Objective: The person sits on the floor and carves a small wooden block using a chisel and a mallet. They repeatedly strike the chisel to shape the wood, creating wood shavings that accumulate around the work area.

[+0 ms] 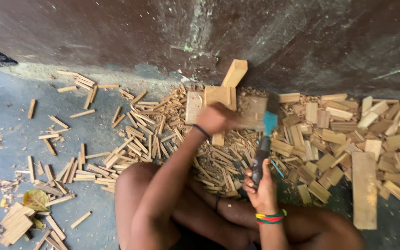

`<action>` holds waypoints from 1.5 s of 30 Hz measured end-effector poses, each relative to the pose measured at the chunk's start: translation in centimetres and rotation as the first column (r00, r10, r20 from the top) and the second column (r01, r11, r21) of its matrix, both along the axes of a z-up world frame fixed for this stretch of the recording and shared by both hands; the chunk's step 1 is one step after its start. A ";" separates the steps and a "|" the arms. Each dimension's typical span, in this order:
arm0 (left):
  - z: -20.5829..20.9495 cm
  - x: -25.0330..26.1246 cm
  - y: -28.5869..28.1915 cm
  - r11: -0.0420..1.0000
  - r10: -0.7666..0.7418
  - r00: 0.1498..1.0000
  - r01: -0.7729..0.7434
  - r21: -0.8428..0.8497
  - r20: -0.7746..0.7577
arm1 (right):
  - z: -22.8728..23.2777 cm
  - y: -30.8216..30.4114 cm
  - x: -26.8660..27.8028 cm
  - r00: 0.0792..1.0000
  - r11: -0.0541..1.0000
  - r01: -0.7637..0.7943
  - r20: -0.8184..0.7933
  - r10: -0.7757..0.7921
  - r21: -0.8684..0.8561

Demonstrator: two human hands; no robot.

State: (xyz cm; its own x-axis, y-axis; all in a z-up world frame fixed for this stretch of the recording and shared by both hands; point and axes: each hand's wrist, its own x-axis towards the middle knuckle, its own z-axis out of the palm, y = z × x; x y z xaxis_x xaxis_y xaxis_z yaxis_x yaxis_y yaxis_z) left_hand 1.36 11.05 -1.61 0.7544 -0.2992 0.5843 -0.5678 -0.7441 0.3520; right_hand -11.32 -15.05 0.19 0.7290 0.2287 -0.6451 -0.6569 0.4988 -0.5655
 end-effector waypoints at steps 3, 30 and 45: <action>-1.1 -1.3 3.4 0.975 0.205 0.964 -0.217 -0.054 -0.169 | 0.1 -2.6 -1.4 1.000 0.999 0.026 -0.012 -0.026 -0.047; -2.2 1.0 1.5 0.929 0.370 0.856 -0.329 0.171 -0.361 | 2.3 -1.2 -5.2 0.999 0.946 -0.036 0.004 0.040 -0.323; 2.6 -1.5 -7.9 0.964 -0.266 0.902 0.259 -0.065 -0.341 | 4.4 1.1 -4.5 0.980 0.903 -0.199 -0.047 0.196 -0.381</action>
State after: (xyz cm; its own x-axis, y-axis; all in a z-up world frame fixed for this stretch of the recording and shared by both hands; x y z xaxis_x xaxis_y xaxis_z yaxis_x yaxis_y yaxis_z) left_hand -0.14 3.16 0.97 0.8047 -0.5062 0.3103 -0.5833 -0.5764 0.5723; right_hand -15.81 -13.95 4.58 0.6894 0.1027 -0.7171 -0.7244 0.1057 -0.6813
